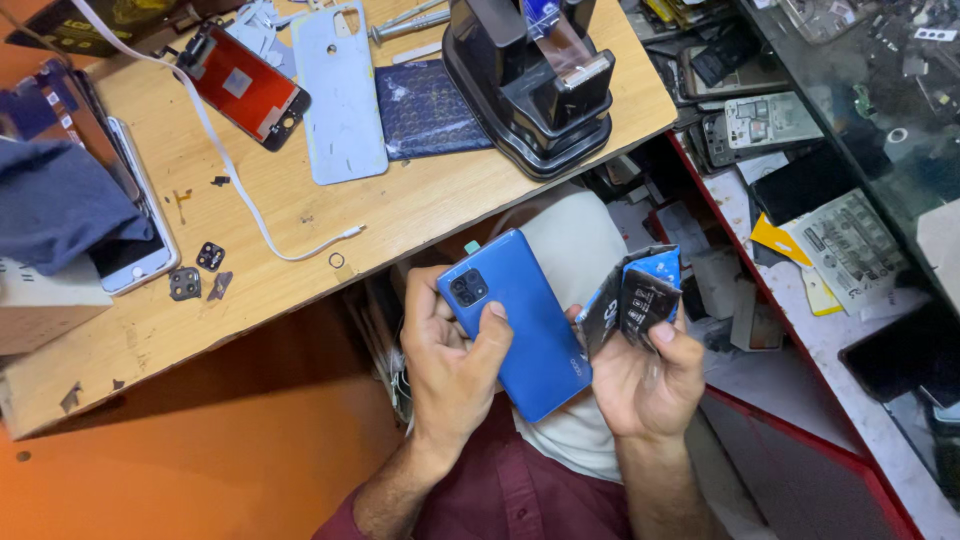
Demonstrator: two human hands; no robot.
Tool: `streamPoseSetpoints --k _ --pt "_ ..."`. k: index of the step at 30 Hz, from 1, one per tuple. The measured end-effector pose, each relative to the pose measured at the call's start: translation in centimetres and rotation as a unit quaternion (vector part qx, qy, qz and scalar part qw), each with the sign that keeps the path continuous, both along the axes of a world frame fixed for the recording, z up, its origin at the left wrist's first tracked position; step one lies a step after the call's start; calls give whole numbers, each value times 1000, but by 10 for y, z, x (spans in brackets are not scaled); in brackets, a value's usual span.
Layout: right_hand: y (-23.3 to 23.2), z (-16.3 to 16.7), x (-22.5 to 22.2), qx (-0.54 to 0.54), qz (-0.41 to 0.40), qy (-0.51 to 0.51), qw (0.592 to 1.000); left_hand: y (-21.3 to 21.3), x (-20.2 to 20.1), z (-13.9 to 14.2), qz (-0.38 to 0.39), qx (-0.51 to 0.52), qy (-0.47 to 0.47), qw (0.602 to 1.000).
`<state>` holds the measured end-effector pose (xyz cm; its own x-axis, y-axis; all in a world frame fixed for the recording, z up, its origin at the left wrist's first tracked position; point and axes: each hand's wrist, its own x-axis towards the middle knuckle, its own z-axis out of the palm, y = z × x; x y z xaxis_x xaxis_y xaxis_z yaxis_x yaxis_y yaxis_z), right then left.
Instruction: The person assembles a blue smartphone by attaching the back cover, peeling protective film from the screen, and applying adhesive tape to the edges. The person then handles a small camera module and a battery pack, connecting wires to the battery.
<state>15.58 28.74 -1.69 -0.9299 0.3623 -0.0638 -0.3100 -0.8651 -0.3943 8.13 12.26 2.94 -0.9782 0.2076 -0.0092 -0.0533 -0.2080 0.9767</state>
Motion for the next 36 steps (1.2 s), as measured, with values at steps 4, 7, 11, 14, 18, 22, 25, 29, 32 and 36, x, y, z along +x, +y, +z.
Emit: streamPoseSetpoints --k 4,7,11,14,18,22,25,29,32,36 --pt "-2 7 6 5 1 1 1000 -4 -3 -2 4 -24 24 999" --pt "-8 11 8 16 -10 -13 1000 -4 -5 -4 -6 -26 12 1000" --pt "-14 18 8 43 -31 -29 998 0 -7 -7 5 -6 -23 1000" --pt "-17 24 7 45 -41 -42 997 -1 -9 -10 -17 17 -28 999" --pt "-22 30 8 50 -33 -35 998 -3 -10 -15 -19 55 -60 997" --pt "-23 32 8 57 -44 -46 996 -3 -9 -16 -24 69 -64 995" --pt "-24 32 9 72 -50 -44 995 -3 -9 -13 -38 69 -64 995" --pt "-24 32 11 78 -55 -40 995 -4 -5 -5 -60 81 -51 994" --pt "-24 32 12 87 -52 -35 994 -2 -3 -2 -58 56 -38 996" --pt "-25 34 12 81 -54 -50 994 -2 -1 -1 -47 44 -42 997"
